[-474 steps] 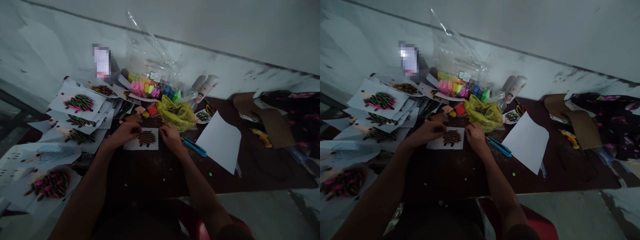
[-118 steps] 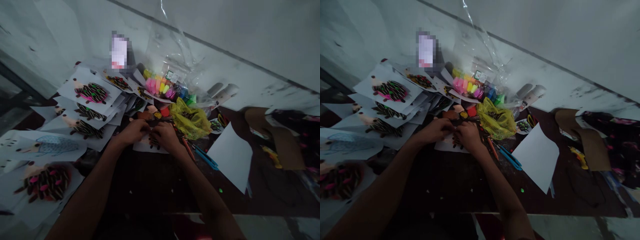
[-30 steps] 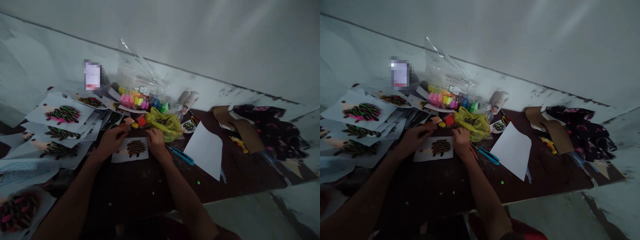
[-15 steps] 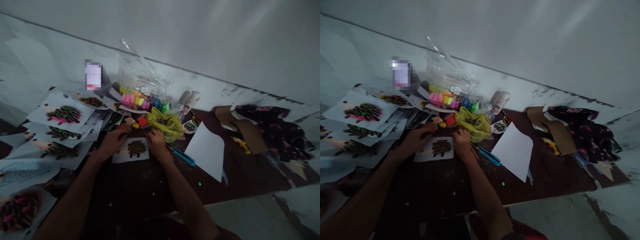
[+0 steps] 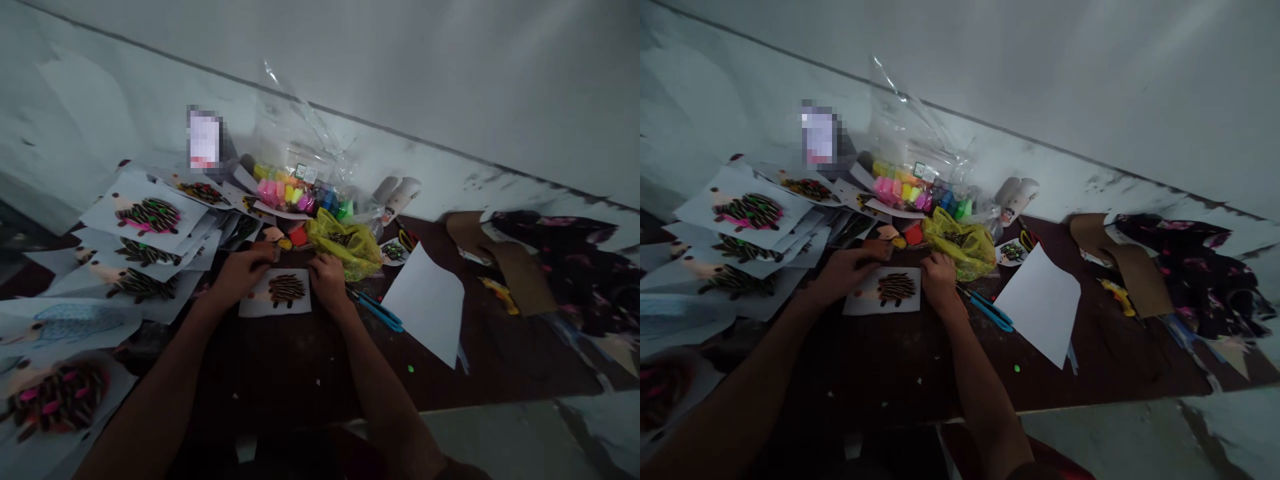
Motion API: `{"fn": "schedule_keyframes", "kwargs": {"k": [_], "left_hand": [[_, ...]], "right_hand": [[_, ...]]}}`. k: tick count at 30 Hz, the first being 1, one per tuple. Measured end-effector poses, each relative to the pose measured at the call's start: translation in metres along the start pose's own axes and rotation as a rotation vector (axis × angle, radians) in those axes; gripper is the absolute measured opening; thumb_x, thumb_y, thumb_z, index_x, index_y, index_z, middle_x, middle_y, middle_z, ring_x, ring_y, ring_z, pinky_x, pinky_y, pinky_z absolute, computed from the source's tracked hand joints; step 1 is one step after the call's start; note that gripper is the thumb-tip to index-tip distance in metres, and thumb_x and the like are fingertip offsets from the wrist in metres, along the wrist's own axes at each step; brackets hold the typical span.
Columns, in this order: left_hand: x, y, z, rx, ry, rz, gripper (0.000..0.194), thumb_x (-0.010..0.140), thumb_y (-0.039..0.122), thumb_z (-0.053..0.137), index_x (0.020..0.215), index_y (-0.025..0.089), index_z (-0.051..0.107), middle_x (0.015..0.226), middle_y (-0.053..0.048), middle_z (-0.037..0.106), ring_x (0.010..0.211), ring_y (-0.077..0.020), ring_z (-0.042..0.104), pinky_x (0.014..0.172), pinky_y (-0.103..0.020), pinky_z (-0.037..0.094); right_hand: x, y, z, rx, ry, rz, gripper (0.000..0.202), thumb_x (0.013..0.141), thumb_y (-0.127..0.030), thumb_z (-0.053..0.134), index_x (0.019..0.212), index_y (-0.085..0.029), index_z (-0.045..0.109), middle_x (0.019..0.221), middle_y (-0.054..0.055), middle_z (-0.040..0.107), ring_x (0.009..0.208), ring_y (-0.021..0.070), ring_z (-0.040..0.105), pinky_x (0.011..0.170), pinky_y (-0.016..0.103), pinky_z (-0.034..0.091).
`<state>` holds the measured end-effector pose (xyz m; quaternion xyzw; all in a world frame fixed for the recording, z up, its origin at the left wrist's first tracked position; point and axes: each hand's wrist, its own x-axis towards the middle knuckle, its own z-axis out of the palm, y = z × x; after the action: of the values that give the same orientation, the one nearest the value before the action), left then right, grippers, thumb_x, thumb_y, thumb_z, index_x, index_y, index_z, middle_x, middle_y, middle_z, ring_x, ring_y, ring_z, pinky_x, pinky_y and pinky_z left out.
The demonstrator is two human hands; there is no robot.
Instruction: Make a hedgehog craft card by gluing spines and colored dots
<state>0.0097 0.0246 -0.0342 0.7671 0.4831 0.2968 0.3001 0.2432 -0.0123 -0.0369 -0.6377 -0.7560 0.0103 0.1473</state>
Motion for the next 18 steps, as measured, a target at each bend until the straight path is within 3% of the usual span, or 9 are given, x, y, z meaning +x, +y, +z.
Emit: {"fn": "schedule_keyframes", "kwargs": {"k": [6,12,18], "left_hand": [[0.000,-0.006,-0.002,0.039,-0.099,-0.010,0.029,0.082,0.022,0.054,0.097,0.019,0.079,0.098,-0.007,0.080,0.092,-0.0259,0.073,0.089,-0.038,0.056],[0.002,-0.012,-0.004,0.065,-0.200,0.000,0.028,0.082,0.027,0.058,0.099,0.017,0.078,0.104,-0.010,0.078,0.094,-0.0250,0.071,0.090,-0.037,0.056],[0.001,-0.009,-0.004,0.050,-0.193,0.010,0.028,0.082,0.025,0.055,0.094,0.019,0.079,0.100,-0.008,0.078,0.093,-0.0250,0.072,0.088,-0.036,0.057]], "right_hand": [[0.000,0.000,-0.003,0.033,-0.003,0.032,0.022,0.098,-0.019,0.057,0.103,-0.020,0.079,0.103,0.010,0.071,0.100,0.0248,0.059,0.088,0.036,0.041],[0.000,-0.002,-0.007,0.065,-0.020,0.016,0.020,0.099,-0.023,0.058,0.100,-0.021,0.078,0.101,0.009,0.071,0.100,0.0242,0.059,0.089,0.036,0.040],[0.000,-0.004,-0.013,0.111,-0.008,0.002,0.023,0.100,-0.019,0.055,0.105,-0.019,0.077,0.104,0.009,0.073,0.102,0.0239,0.061,0.092,0.036,0.040]]}}
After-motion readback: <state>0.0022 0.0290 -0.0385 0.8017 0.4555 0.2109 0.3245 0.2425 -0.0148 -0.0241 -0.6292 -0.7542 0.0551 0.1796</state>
